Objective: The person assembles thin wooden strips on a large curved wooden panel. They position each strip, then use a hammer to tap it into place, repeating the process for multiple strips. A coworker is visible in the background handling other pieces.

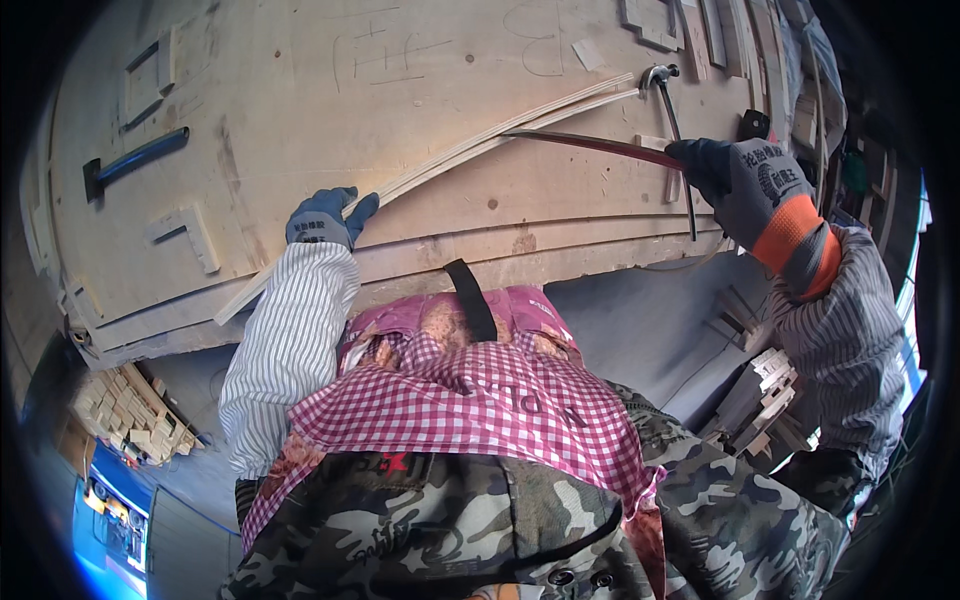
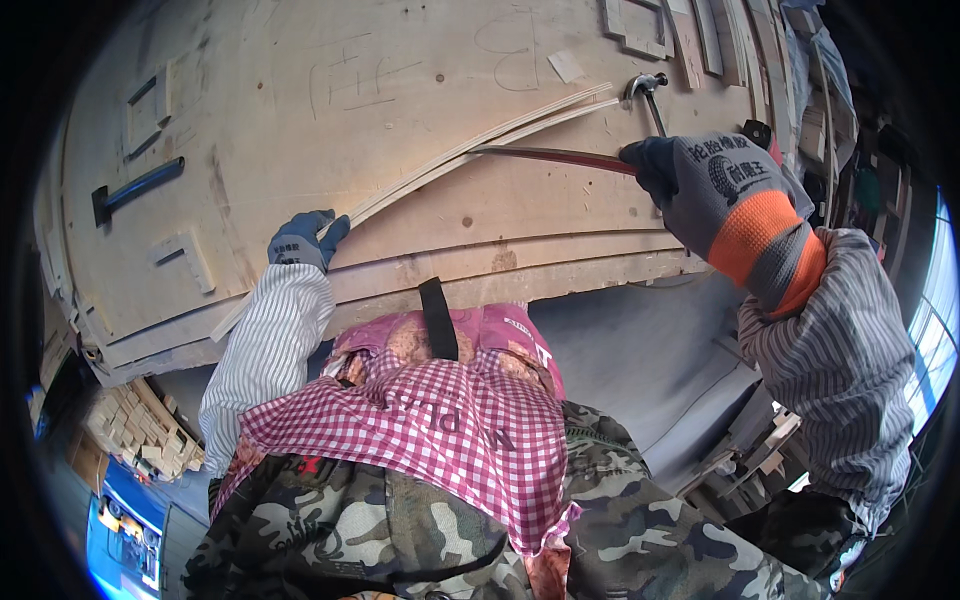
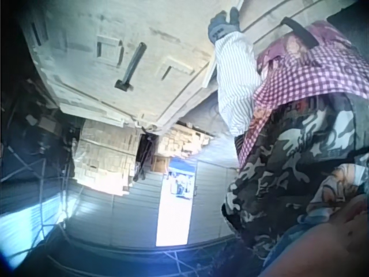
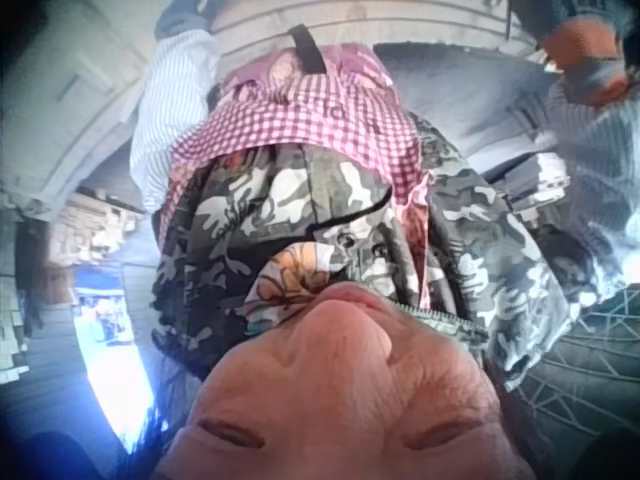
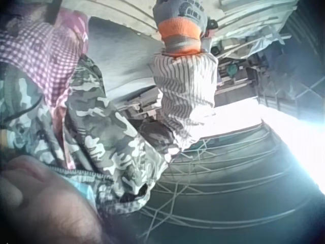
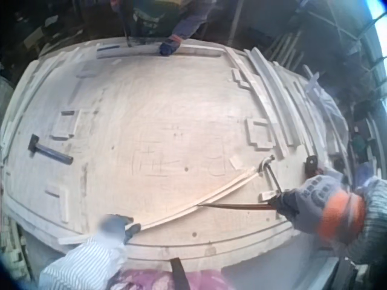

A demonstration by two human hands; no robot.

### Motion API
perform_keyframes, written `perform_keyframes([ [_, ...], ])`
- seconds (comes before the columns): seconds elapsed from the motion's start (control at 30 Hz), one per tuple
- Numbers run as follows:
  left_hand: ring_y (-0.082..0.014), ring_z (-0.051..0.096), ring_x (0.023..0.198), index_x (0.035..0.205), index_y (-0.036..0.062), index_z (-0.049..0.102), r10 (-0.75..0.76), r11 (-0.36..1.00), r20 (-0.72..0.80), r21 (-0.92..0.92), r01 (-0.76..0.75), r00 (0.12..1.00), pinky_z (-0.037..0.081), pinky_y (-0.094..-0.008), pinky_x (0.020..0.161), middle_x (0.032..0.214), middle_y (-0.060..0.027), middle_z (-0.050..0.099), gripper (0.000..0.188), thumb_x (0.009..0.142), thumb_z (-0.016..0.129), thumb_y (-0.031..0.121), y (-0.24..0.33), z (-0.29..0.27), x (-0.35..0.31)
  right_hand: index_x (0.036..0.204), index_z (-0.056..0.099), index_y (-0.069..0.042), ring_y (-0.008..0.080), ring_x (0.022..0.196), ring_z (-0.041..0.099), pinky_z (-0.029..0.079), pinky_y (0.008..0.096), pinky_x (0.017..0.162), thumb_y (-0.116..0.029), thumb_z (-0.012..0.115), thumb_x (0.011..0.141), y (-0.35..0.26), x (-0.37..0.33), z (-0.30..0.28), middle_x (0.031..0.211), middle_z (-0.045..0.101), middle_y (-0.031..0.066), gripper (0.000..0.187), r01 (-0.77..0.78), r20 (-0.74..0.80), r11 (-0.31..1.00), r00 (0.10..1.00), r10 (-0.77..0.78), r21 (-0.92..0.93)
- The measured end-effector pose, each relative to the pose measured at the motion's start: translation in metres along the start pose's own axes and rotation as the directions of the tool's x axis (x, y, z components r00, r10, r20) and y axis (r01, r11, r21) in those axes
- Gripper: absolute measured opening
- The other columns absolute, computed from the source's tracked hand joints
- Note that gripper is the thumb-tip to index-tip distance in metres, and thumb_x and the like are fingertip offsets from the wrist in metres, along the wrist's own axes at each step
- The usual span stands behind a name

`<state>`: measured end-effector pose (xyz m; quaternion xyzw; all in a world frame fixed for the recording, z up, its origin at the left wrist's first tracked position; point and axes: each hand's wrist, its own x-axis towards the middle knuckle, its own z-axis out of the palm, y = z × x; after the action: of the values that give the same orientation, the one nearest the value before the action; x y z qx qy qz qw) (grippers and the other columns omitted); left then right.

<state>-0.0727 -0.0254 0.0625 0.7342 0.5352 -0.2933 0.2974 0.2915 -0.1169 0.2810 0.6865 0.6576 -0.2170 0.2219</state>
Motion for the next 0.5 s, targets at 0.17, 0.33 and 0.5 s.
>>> perform_keyframes([
  [0.17,-0.0239,0.053,0.112,0.120,0.0127,0.058,0.018,1.000,-0.015,0.008,-0.018,1.000,0.041,-0.0342,0.098,0.121,-0.0065,0.058,0.059,0.085,0.048,0.059,0.001,0.001,-0.002,0.105,0.066,-0.011,0.0295,0.070,0.063,0.050,0.0371,0.062,-0.023,0.055,0.088,-0.022,0.035,-0.019,0.082,0.066,0.0133,0.024,-0.043,0.157,0.990,0.985,0.065,-0.137],
  [0.33,-0.0250,0.052,0.112,0.125,0.0132,0.053,0.053,0.998,0.020,0.017,-0.054,0.998,0.040,-0.0360,0.098,0.122,-0.0082,0.056,0.065,0.085,0.044,0.063,0.001,0.004,-0.004,0.110,0.065,-0.012,0.0264,0.069,0.065,0.049,0.0304,0.063,-0.013,0.056,0.087,0.018,0.007,0.008,0.078,0.066,0.0150,0.025,-0.124,0.168,0.988,0.980,0.108,0.088],
  [0.5,-0.0248,0.052,0.112,0.127,0.0133,0.051,0.055,0.998,0.063,0.012,-0.056,0.997,0.039,-0.0364,0.099,0.122,-0.0094,0.055,0.067,0.084,0.043,0.064,0.000,0.004,-0.006,0.114,0.063,-0.012,0.0231,0.081,0.067,0.051,0.0293,0.070,-0.003,0.057,0.083,0.066,-0.013,0.059,0.090,0.068,0.0123,0.033,-0.044,0.090,0.956,0.996,0.018,0.290],
])
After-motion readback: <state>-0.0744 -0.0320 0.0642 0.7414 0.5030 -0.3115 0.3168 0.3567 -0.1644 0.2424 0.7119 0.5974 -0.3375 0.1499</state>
